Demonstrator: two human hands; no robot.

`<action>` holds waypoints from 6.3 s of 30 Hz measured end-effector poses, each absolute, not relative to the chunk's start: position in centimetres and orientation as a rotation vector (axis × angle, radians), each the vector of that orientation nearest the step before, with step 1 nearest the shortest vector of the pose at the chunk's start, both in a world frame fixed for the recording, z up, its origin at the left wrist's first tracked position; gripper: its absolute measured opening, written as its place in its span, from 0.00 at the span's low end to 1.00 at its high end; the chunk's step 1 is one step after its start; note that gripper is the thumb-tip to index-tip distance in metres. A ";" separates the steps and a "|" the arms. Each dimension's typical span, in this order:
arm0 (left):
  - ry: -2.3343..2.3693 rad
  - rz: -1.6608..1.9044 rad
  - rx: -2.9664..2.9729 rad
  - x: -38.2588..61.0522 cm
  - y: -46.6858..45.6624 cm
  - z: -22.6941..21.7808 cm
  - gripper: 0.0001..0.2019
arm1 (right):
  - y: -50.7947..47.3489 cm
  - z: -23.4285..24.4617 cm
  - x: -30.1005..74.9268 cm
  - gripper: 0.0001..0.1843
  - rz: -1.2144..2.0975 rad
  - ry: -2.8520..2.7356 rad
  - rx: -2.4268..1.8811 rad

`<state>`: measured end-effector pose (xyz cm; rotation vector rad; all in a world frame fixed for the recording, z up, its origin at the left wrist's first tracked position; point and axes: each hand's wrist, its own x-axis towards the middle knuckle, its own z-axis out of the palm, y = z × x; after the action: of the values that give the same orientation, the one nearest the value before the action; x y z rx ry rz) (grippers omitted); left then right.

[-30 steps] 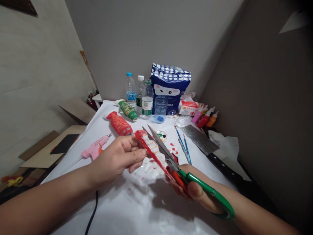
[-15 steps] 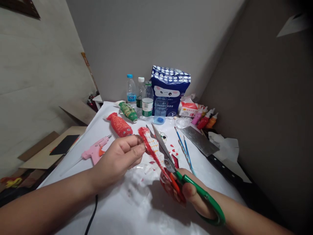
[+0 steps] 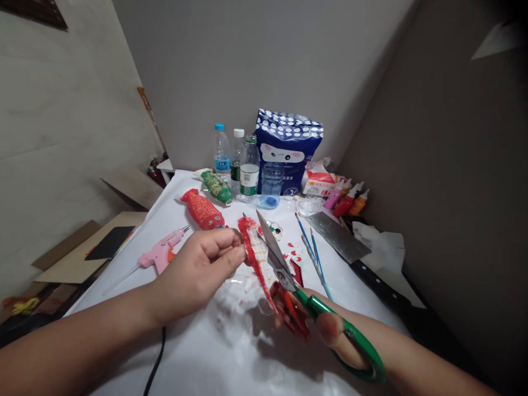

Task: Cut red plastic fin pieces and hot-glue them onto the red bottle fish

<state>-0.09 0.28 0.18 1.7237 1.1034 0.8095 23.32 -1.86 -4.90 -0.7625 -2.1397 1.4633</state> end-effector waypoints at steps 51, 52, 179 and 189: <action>1.036 0.827 1.506 -0.6 0.0 0.0 0.13 | -1.2 -4.9 23.6 0.36 1.553 -2.136 -0.937; 1.037 0.844 1.477 -0.5 0.0 0.1 0.12 | -1.3 -5.0 23.5 0.37 1.539 -2.120 -0.924; 1.021 1.090 1.423 1.0 1.2 -2.0 0.18 | -4.4 -7.7 19.7 0.49 2.167 -1.277 -0.522; 0.882 0.909 1.383 -0.7 1.9 -0.6 0.12 | -2.7 -6.6 22.2 0.50 1.945 -1.724 -0.588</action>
<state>-0.71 1.91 -0.55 1.3829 0.8817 0.9091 22.23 -2.74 -6.56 -0.5884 -1.7235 1.9448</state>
